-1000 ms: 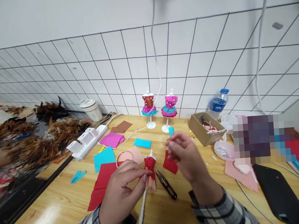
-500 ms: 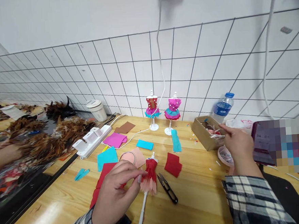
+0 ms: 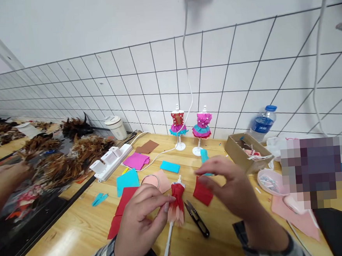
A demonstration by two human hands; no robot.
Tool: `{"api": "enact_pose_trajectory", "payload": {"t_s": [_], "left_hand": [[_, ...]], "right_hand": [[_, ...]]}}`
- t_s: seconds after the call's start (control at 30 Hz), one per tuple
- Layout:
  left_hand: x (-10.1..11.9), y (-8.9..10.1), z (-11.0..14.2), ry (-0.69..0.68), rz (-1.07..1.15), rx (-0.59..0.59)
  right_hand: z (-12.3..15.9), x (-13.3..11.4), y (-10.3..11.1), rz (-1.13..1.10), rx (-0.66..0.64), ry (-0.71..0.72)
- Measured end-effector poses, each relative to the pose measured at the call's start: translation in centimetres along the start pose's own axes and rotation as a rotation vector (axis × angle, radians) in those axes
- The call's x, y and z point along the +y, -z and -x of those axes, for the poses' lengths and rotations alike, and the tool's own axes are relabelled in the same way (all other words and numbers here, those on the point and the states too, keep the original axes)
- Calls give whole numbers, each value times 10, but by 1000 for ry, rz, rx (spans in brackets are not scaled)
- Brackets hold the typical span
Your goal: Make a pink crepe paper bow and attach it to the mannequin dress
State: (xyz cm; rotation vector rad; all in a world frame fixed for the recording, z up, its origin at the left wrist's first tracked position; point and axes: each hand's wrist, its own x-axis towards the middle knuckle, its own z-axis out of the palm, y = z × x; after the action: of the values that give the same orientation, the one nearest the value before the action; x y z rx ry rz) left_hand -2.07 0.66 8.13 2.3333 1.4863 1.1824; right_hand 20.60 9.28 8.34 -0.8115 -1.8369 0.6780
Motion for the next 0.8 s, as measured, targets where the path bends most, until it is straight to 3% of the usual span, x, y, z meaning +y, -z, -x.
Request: {"api": "enact_pose_trajectory", "payload": {"t_s": [0.1,0.23,0.6,0.8], "left_hand": [[0,2,1,-6,-2,13],[-2,2,5,10,-11,8],[-4,-3,1,29,3,-24],[-5,-4,2,59,24,-28]], "right_hand": [[10,-16,-36,-110,-89,-27],[20,-16,-56,-203,-120,-113],[19,-13,-58,-214,-136,-100],[22,-13,-61,8,-42,128]]}}
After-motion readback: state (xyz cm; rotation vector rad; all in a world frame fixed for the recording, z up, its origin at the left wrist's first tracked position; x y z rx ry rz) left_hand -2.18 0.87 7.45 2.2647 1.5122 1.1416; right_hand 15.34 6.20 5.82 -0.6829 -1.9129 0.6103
